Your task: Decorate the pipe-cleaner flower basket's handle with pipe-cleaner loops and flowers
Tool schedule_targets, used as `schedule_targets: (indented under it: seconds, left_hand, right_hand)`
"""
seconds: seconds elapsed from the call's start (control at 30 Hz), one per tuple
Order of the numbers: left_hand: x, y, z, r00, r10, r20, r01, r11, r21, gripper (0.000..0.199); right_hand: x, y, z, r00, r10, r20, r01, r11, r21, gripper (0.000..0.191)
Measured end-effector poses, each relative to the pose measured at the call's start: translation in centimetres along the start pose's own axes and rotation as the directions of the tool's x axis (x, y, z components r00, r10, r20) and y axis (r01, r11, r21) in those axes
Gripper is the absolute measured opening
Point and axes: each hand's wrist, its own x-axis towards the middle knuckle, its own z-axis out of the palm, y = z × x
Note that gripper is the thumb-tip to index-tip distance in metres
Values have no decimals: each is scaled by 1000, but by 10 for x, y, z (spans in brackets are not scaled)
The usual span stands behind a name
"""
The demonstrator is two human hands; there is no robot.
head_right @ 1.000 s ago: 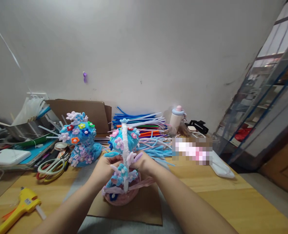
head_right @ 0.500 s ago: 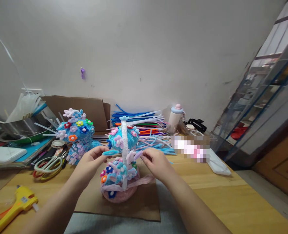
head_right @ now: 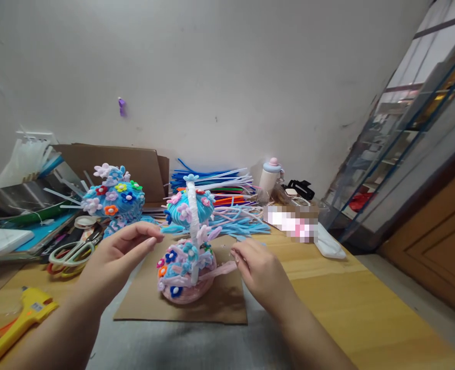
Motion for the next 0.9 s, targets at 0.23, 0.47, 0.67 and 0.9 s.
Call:
schedule_targets:
  seconds: [0.23,0.47,0.67,0.9]
  left_hand:
    - [-19,16,-6,962,220,161,-250,948,198,10]
    - [-24,23,-2,927,276,254,-339,907,250,11]
    - [-30,29,-9,912,312,268,-378,891,250,16]
    - [-30,29,-8,895,316,314,-400,881,253,20]
  right_hand:
    - [-5,-7,-15,984,173,29,-174,939,297,22]
    - [6,3,1,880,382,281,-456,519,723,27]
    - [31,19,17,761,475,442,-580,192,792,33]
    - [61,27,7,800,519,302,-496,287,820,35]
